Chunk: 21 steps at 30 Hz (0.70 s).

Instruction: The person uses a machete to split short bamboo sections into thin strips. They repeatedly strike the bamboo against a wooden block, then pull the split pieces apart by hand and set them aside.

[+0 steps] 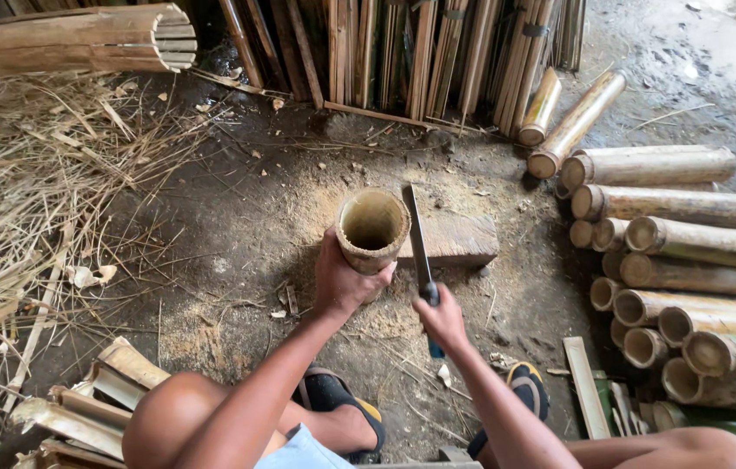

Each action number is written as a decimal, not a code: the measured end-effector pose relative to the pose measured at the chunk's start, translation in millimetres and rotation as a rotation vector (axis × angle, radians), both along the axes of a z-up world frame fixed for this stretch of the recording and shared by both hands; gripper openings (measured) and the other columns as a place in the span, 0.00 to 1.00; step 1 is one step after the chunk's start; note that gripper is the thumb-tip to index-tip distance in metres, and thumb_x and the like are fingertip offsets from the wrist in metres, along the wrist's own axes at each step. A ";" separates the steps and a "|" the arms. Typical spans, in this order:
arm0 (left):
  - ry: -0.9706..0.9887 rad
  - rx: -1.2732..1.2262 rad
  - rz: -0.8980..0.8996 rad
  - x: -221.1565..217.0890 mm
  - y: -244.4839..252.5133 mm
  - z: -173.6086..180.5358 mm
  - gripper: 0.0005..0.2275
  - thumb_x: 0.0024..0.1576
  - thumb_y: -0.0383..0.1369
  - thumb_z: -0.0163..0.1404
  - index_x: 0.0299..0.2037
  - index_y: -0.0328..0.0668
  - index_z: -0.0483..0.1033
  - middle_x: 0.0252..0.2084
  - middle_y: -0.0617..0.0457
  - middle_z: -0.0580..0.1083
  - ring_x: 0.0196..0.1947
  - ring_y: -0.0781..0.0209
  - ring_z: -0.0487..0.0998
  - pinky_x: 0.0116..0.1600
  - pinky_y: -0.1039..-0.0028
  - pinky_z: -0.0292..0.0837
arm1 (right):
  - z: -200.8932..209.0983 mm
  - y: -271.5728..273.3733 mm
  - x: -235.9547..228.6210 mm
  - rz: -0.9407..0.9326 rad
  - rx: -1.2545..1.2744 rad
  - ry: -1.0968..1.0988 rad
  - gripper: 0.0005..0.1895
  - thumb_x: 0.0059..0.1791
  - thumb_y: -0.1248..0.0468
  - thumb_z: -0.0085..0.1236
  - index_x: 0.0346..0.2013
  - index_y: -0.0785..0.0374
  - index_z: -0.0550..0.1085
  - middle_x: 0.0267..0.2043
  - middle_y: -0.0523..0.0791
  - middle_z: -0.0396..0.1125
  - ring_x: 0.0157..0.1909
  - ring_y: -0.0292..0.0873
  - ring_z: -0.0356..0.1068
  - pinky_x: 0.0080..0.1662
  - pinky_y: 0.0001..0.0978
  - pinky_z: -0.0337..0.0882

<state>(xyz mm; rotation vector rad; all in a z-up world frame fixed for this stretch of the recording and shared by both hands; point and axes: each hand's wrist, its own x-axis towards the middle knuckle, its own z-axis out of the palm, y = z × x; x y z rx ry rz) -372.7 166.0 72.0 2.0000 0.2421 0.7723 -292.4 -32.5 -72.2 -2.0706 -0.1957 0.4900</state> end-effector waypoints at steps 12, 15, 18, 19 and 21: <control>0.132 -0.174 -0.407 -13.8 0.9 32.2 0.45 0.41 0.29 0.68 0.69 0.38 0.51 0.65 0.43 0.64 0.68 0.47 0.64 0.68 0.64 0.68 | 242.7 -11.7 -22.6 0.250 -0.039 -0.276 0.23 0.45 0.59 0.58 0.52 0.62 0.67 0.29 0.49 0.72 0.27 0.43 0.74 0.30 0.37 0.75; 0.193 -0.141 -0.323 -17.7 3.5 26.4 0.41 0.41 0.31 0.70 0.65 0.42 0.59 0.62 0.47 0.71 0.64 0.50 0.73 0.63 0.68 0.76 | 238.1 -14.0 -27.7 0.277 -0.019 -0.278 0.20 0.46 0.60 0.58 0.49 0.64 0.68 0.29 0.49 0.72 0.27 0.44 0.73 0.30 0.38 0.75; 0.089 -0.239 -0.248 -19.5 -5.2 18.1 0.38 0.41 0.30 0.70 0.63 0.43 0.63 0.60 0.47 0.74 0.61 0.51 0.78 0.60 0.68 0.77 | 237.3 -22.8 -39.1 0.248 0.042 -0.307 0.16 0.47 0.61 0.56 0.47 0.64 0.69 0.29 0.47 0.73 0.27 0.42 0.73 0.30 0.36 0.75; 0.085 -0.339 -0.212 -20.7 -9.0 17.5 0.39 0.39 0.30 0.68 0.63 0.43 0.63 0.60 0.48 0.74 0.60 0.52 0.78 0.58 0.68 0.79 | 241.0 -21.7 -40.9 0.240 0.074 -0.327 0.15 0.48 0.61 0.55 0.46 0.64 0.69 0.29 0.47 0.73 0.27 0.41 0.74 0.30 0.35 0.75; 0.088 -0.389 -0.146 -17.9 -11.3 18.8 0.39 0.39 0.31 0.67 0.64 0.44 0.62 0.60 0.49 0.74 0.59 0.53 0.79 0.55 0.67 0.80 | 247.9 -26.9 -47.7 0.353 0.324 -0.374 0.15 0.48 0.64 0.55 0.47 0.65 0.66 0.33 0.46 0.74 0.32 0.40 0.76 0.36 0.34 0.78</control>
